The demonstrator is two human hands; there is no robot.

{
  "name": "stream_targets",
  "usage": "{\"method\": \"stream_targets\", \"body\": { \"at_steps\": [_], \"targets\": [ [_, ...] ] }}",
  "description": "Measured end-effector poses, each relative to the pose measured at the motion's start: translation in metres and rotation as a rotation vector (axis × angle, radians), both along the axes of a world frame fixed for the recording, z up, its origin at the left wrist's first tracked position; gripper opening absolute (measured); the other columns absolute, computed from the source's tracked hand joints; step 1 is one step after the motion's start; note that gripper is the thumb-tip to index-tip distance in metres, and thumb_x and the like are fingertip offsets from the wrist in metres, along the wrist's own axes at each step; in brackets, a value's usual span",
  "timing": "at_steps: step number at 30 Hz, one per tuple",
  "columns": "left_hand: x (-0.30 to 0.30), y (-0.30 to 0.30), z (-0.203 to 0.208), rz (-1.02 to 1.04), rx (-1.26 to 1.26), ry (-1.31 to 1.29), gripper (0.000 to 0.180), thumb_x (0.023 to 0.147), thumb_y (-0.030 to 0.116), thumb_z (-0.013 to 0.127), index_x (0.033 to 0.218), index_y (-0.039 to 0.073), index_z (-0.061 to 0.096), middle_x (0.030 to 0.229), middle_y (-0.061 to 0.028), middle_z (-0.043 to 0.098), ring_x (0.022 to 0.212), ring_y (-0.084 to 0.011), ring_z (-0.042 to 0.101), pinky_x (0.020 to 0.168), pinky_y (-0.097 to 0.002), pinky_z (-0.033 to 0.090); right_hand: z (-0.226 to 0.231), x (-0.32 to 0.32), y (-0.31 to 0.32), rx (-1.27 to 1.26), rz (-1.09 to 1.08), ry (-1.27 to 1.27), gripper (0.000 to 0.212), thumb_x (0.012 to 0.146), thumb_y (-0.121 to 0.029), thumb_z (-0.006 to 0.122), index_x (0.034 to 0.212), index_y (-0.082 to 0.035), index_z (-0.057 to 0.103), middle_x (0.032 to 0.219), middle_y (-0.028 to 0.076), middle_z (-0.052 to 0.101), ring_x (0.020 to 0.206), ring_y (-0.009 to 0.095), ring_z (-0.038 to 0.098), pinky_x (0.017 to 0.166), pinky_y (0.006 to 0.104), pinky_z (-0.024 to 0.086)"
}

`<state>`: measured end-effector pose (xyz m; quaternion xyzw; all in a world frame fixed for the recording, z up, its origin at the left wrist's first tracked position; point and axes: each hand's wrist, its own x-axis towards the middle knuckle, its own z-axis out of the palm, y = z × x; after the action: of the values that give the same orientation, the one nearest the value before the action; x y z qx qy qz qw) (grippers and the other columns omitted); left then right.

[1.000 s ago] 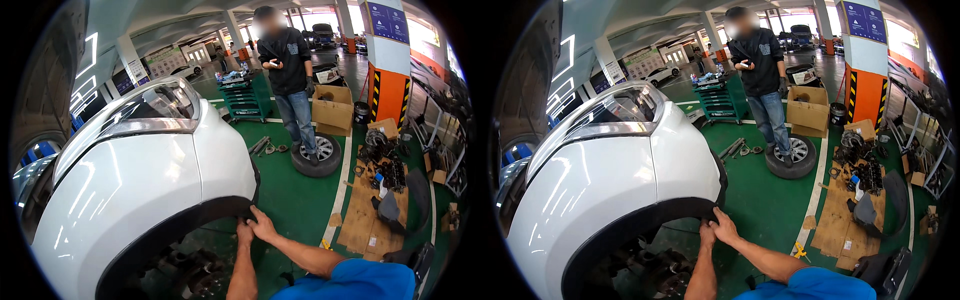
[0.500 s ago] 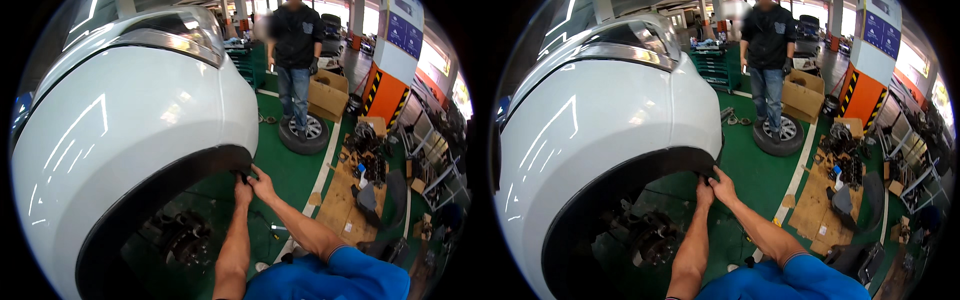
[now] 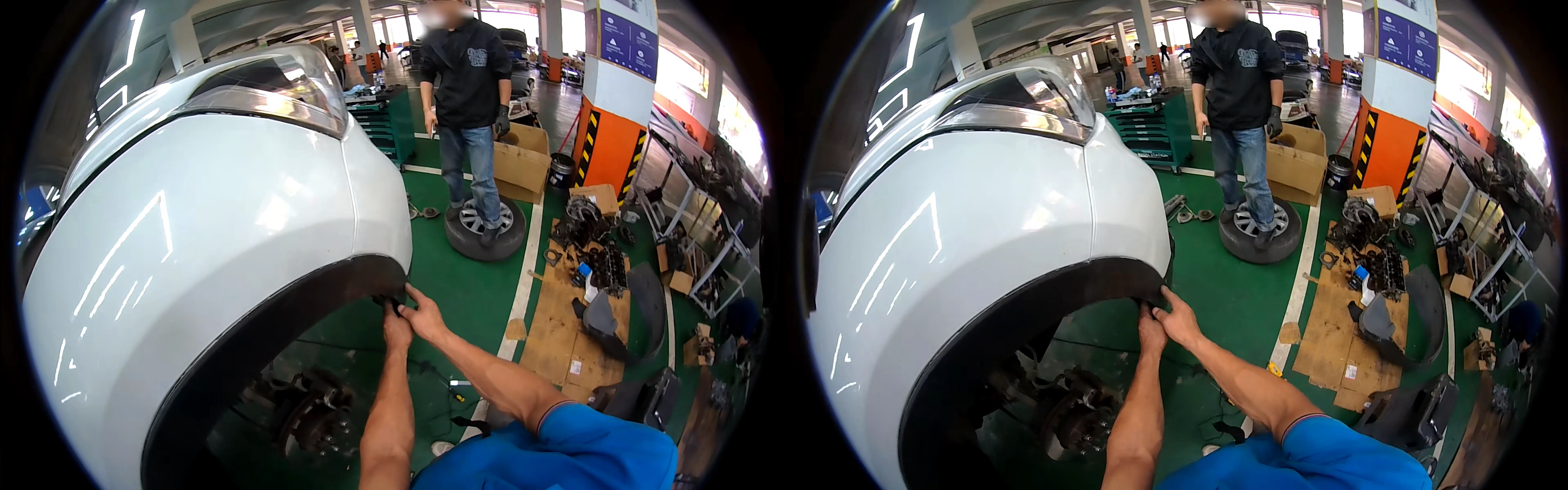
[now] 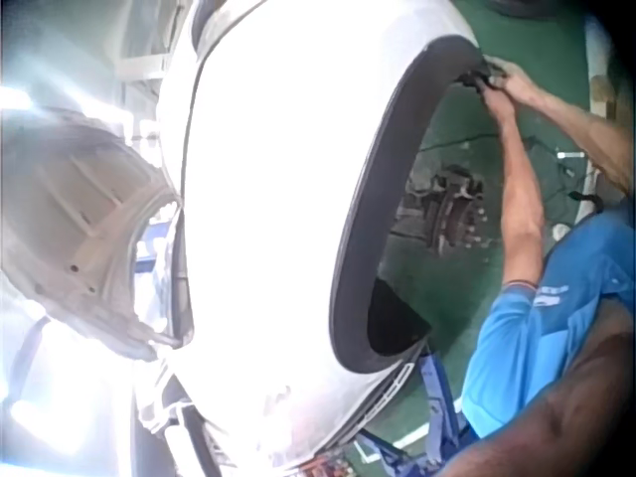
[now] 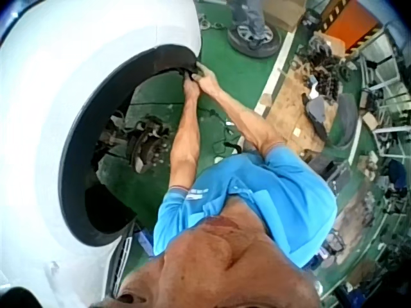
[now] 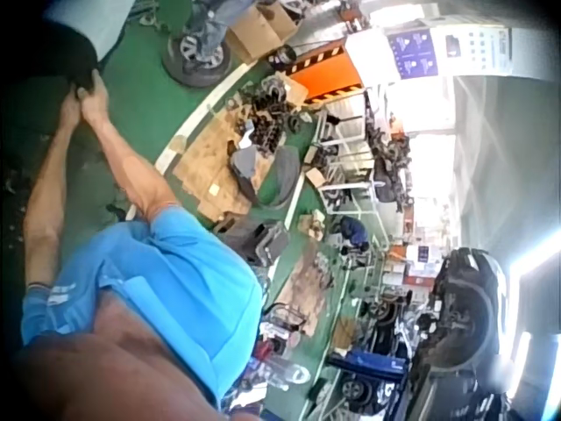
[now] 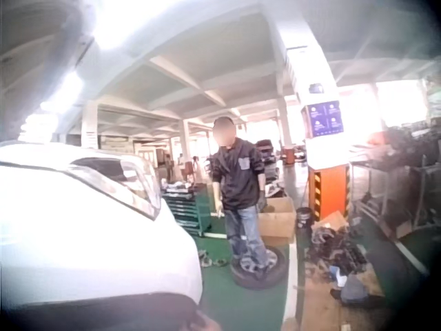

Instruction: The person aligns and secures a black plastic wheel arch liner inside the front wheel well of a white car. They repeatedly press and adjust the liner edges to fit the contours of the wheel well, using both hands to hold and position the part.

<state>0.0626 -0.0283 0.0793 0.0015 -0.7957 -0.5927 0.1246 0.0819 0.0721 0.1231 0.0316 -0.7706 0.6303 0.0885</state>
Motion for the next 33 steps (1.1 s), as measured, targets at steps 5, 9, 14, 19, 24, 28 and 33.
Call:
{"method": "stream_targets", "body": {
  "at_steps": [5,9,14,19,24,28,33],
  "targets": [
    [0.005,0.007,0.016,-0.033,0.041,-0.020,0.051,0.095,0.010,0.053,0.145,0.000,0.044,0.138,-0.0196,0.057,0.125,-0.0297,0.056,0.104,-0.0388,0.043,-0.003,0.000,0.003,0.031,-0.008,-0.015,0.066,0.086,-0.019,0.068,0.145,0.001,0.046,0.147,0.023,0.050,0.138,0.035,0.047,0.114,0.0390,0.037],
    [0.007,0.012,0.018,-0.045,0.032,-0.015,0.050,0.096,0.008,0.051,0.144,-0.002,0.044,0.139,-0.0190,0.056,0.125,-0.0289,0.055,0.105,-0.0386,0.043,-0.007,-0.003,0.008,0.032,-0.024,0.039,0.067,0.085,-0.019,0.069,0.145,0.002,0.047,0.146,0.024,0.050,0.138,0.036,0.046,0.115,0.0392,0.037],
    [-0.008,0.001,-0.015,-0.075,0.219,-0.049,0.052,0.097,0.009,0.049,0.148,0.000,0.040,0.141,-0.0201,0.053,0.127,-0.0292,0.054,0.106,-0.0383,0.043,0.004,0.006,0.001,0.059,-0.035,0.021,0.066,0.086,-0.017,0.070,0.145,0.001,0.047,0.146,0.022,0.051,0.137,0.034,0.048,0.112,0.0378,0.040],
    [-0.019,0.002,-0.031,-0.151,0.592,-0.080,0.046,0.102,0.009,0.044,0.146,-0.001,0.041,0.137,-0.0165,0.055,0.121,-0.0261,0.057,0.103,-0.0364,0.047,0.001,0.004,0.004,0.077,-0.047,0.035,0.067,0.085,-0.017,0.070,0.145,0.000,0.047,0.147,0.022,0.050,0.137,0.034,0.048,0.112,0.0379,0.040],
    [-0.012,0.007,-0.016,-0.155,0.388,-0.052,0.045,0.101,0.009,0.047,0.145,-0.001,0.042,0.138,-0.0157,0.054,0.121,-0.0262,0.057,0.103,-0.0364,0.047,0.001,0.004,0.007,0.084,-0.062,0.024,0.068,0.084,-0.018,0.071,0.145,0.001,0.046,0.147,0.021,0.050,0.137,0.034,0.047,0.115,0.0375,0.037],
    [-0.016,0.003,-0.020,-0.182,0.383,-0.036,0.045,0.101,0.010,0.047,0.145,0.000,0.042,0.138,-0.0153,0.054,0.122,-0.0260,0.056,0.104,-0.0364,0.046,0.005,0.006,0.006,0.067,-0.060,0.024,0.068,0.085,-0.019,0.070,0.145,0.000,0.046,0.148,0.021,0.049,0.138,0.034,0.046,0.115,0.0376,0.037],
    [-0.023,-0.006,-0.039,-0.176,0.360,0.034,0.046,0.101,0.011,0.048,0.145,0.000,0.041,0.135,-0.0152,0.055,0.121,-0.0258,0.057,0.104,-0.0376,0.046,0.008,0.008,0.001,0.075,-0.056,0.022,0.068,0.085,-0.019,0.070,0.145,0.000,0.047,0.148,0.020,0.049,0.138,0.034,0.046,0.115,0.0381,0.037]
  ]
}}
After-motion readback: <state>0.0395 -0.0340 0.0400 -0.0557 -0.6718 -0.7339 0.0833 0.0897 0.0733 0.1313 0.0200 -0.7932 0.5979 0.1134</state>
